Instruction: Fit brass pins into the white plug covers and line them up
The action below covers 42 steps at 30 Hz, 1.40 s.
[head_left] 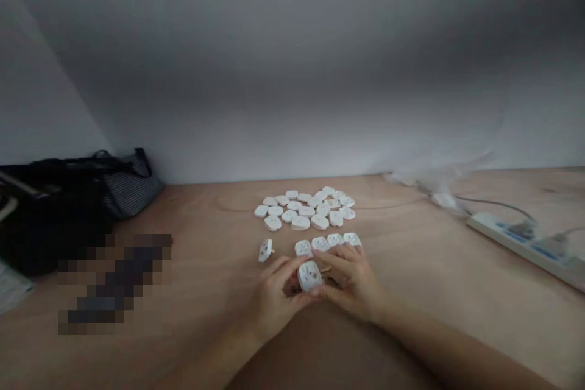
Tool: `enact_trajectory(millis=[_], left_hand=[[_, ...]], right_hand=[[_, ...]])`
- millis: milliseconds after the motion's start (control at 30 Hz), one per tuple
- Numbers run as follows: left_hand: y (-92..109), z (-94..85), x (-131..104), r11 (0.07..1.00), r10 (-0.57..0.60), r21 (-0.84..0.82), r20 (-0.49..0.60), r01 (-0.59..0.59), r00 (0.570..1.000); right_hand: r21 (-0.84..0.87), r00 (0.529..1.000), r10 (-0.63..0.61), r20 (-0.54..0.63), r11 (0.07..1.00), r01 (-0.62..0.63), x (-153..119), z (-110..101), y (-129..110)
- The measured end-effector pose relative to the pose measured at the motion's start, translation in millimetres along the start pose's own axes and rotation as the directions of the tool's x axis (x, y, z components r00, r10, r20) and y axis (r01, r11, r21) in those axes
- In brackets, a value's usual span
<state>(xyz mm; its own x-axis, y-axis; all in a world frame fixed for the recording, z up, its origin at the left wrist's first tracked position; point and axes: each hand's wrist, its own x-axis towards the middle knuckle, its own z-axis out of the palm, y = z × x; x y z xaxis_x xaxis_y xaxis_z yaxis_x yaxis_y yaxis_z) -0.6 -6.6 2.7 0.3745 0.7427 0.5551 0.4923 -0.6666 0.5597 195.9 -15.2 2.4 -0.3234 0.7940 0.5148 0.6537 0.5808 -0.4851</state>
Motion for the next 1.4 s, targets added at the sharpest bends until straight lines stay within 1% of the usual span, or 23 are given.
enact_trajectory(millis=[67,200,233,333,433,533,600,667,800,867,967,1067,1133,1233,1300,1400], left_hand=[[0,-1.8,0,1.000,-0.019,-0.004,0.005,0.019,1.000],[-3,-1.2,0,0.997,-0.059,-0.056,0.017,0.060,0.998],[-4,-0.2,0,0.995,-0.065,-0.074,0.024,0.067,0.998],[-8,3.9,-2,0.989,-0.073,-0.127,0.048,0.079,0.996],[-14,7.1,-3,0.982,-0.060,-0.174,0.078,0.072,0.995],[-16,4.4,-1,0.980,-0.035,-0.191,0.117,0.058,0.992],[-16,-2.4,3,0.987,-0.029,-0.153,0.136,0.050,0.990],[-16,-12.4,7,0.994,-0.052,-0.082,0.179,0.067,0.983],[-17,-30.9,8,0.991,-0.131,0.037,0.347,0.126,0.928],[-19,-34.2,7,0.989,-0.147,0.062,0.382,0.134,0.912],[-19,-31.3,5,0.985,-0.171,0.087,0.403,0.149,0.899],[-17,-25.1,5,0.982,-0.186,0.113,0.386,0.153,0.904],[-16,-22.3,5,0.985,-0.166,0.101,0.361,0.139,0.918],[-14,-21.3,5,0.993,-0.118,0.066,0.303,0.103,0.946],[-12,-21.3,5,0.996,-0.091,0.047,0.245,0.082,0.965],[-8,-19.5,5,0.997,-0.076,0.010,0.182,0.075,0.980]], right_hand=[[0.048,1.000,0.006,0.025,0.999,-0.007,1,-4,4],[0.141,0.988,-0.014,0.151,0.990,-0.007,3,-9,10],[0.148,0.986,-0.015,0.164,0.989,-0.009,4,-9,10],[0.154,0.991,-0.016,0.133,0.988,-0.005,6,-6,10],[0.164,0.990,-0.045,0.134,0.986,0.023,6,-3,9],[0.172,0.992,-0.045,0.116,0.985,0.025,6,-3,8],[0.170,0.997,-0.017,0.078,0.985,0.003,4,-5,9],[0.151,0.999,0.004,0.048,0.989,-0.011,3,-6,11],[0.086,0.999,0.039,-0.011,0.996,-0.038,1,-7,20],[0.072,0.997,0.067,-0.038,0.995,-0.064,0,-6,23],[0.067,0.996,0.081,-0.043,0.995,-0.078,0,-4,25],[0.065,0.998,0.061,-0.015,0.996,-0.060,0,-3,24],[0.068,0.999,0.040,-0.008,0.997,-0.040,-1,-2,24],[0.080,1.000,0.021,-0.015,0.997,-0.020,-1,-2,22],[0.094,1.000,0.020,-0.017,0.995,-0.018,-1,-2,20],[0.115,1.000,0.000,0.005,0.993,-0.001,-1,-1,17]])
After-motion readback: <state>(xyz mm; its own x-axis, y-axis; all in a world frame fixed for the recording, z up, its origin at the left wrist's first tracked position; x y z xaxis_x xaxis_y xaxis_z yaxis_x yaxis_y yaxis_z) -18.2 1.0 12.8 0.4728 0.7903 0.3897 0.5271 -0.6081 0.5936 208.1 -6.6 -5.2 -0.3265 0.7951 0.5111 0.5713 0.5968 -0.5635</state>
